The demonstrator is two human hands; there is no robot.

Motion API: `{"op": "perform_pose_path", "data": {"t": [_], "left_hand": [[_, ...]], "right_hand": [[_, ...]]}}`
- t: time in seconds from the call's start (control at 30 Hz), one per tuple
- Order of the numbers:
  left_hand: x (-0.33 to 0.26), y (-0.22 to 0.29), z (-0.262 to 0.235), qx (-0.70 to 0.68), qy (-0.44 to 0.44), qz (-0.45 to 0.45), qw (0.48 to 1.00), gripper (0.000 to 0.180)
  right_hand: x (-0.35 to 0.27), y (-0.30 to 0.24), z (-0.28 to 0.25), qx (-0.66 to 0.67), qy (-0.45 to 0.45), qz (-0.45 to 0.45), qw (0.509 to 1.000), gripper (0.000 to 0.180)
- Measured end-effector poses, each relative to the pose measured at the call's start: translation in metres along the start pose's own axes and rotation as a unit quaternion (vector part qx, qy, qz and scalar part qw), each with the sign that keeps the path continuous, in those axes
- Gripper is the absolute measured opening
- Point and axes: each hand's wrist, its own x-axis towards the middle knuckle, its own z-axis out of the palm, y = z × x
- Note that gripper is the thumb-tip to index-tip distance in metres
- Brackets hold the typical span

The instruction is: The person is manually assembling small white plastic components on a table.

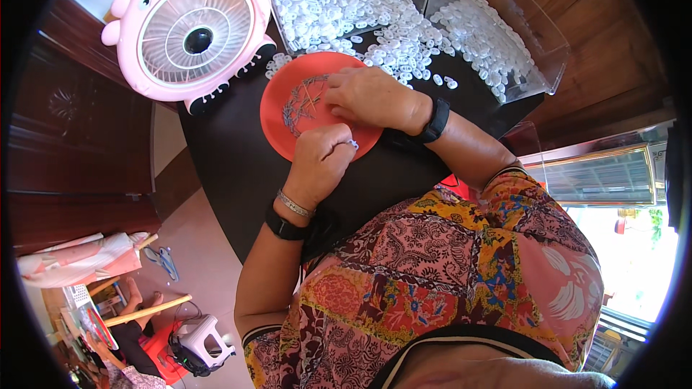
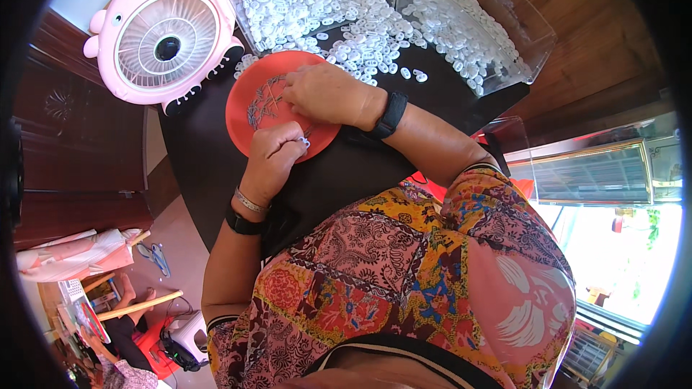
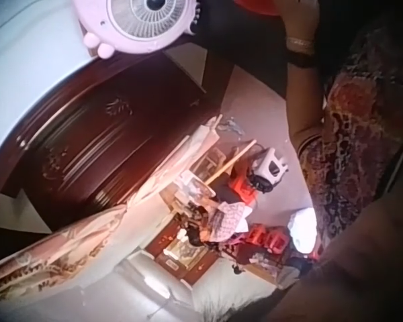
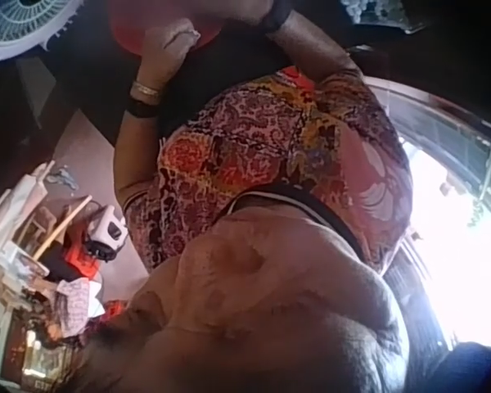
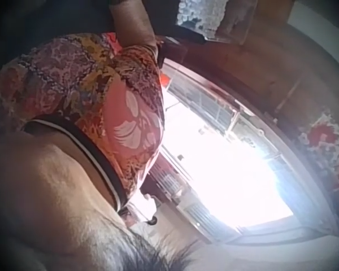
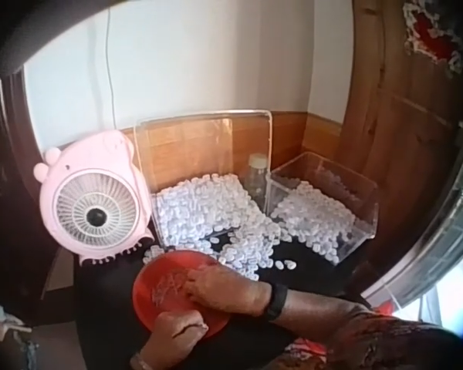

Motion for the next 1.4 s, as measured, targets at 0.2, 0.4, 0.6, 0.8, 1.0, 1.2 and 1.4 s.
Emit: {"op": "perform_pose_path", "data": {"t": [0.2,0.4,0.6,0.8,1.0,1.2,1.4], "left_hand": [[0.000,0.003,0.001,0.010,-0.046,0.004,0.999,0.016],[-0.001,0.002,-0.003,0.033,-0.107,0.025,0.993,0.018],[-0.002,0.005,-0.006,0.013,-0.137,-0.007,0.990,0.018],[-0.001,0.002,-0.011,-0.001,0.033,-0.006,0.999,0.014],[0.004,-0.010,-0.028,-0.107,0.192,-0.034,0.975,0.014],[0.004,-0.011,-0.029,-0.119,0.210,-0.026,0.970,0.013],[0.005,-0.017,-0.022,-0.083,0.205,-0.033,0.975,0.015]], "right_hand": [[0.004,-0.003,-0.008,-0.021,-0.085,0.023,0.996,0.016],[0.018,-0.011,-0.004,-0.001,-0.099,0.001,0.995,0.017],[0.017,-0.013,0.007,-0.003,-0.076,-0.030,0.997,0.013],[-0.004,0.000,-0.014,0.050,-0.089,-0.038,0.994,0.010],[-0.018,0.009,-0.027,0.052,-0.142,0.009,0.988,0.012],[-0.024,-0.009,-0.045,0.066,-0.168,-0.013,0.983,0.014],[-0.019,-0.040,-0.024,0.037,-0.149,-0.119,0.981,0.015]]}}
